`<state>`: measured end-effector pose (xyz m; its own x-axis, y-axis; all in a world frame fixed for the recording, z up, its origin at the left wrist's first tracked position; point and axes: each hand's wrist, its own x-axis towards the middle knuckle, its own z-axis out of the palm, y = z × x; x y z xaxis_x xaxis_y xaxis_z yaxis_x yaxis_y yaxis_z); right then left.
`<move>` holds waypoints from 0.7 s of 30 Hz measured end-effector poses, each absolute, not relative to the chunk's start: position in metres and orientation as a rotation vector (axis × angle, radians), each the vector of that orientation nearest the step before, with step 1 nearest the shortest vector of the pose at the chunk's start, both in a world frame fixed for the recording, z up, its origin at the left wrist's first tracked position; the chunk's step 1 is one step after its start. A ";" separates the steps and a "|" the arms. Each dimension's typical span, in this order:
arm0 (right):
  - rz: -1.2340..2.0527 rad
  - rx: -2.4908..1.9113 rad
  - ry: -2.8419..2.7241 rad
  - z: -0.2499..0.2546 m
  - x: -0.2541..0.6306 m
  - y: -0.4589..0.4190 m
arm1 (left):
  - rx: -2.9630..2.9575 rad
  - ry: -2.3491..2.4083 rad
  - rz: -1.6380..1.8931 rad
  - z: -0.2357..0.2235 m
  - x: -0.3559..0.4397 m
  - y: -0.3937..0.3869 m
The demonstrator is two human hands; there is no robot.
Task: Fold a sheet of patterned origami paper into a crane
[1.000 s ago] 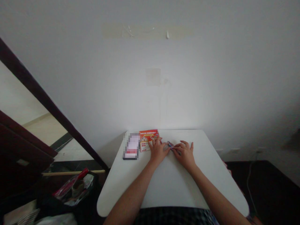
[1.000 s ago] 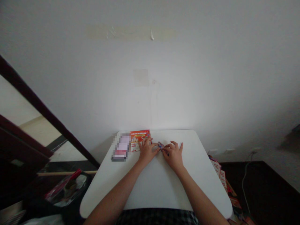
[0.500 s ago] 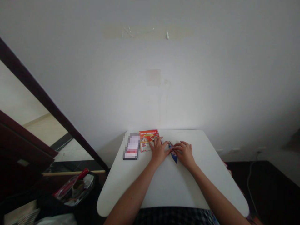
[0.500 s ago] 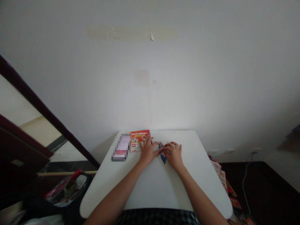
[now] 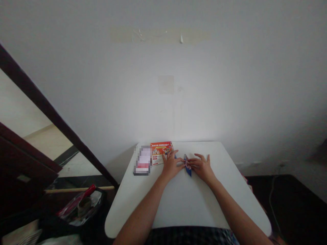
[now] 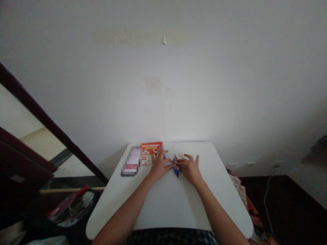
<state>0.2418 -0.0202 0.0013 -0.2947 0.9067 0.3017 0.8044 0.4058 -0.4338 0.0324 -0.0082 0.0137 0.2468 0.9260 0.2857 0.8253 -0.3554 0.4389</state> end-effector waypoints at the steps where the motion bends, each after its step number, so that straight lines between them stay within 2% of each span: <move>1: 0.265 -1.454 -2.159 0.001 0.241 -0.020 | 2.327 1.634 0.757 0.014 0.032 -0.008; 9: 0.260 -1.474 -2.077 -0.003 0.236 -0.017 | 2.345 1.550 0.730 0.019 0.032 -0.009; 21: 0.426 -1.467 -1.945 -0.005 0.235 -0.014 | 2.319 1.556 0.747 0.020 0.036 -0.011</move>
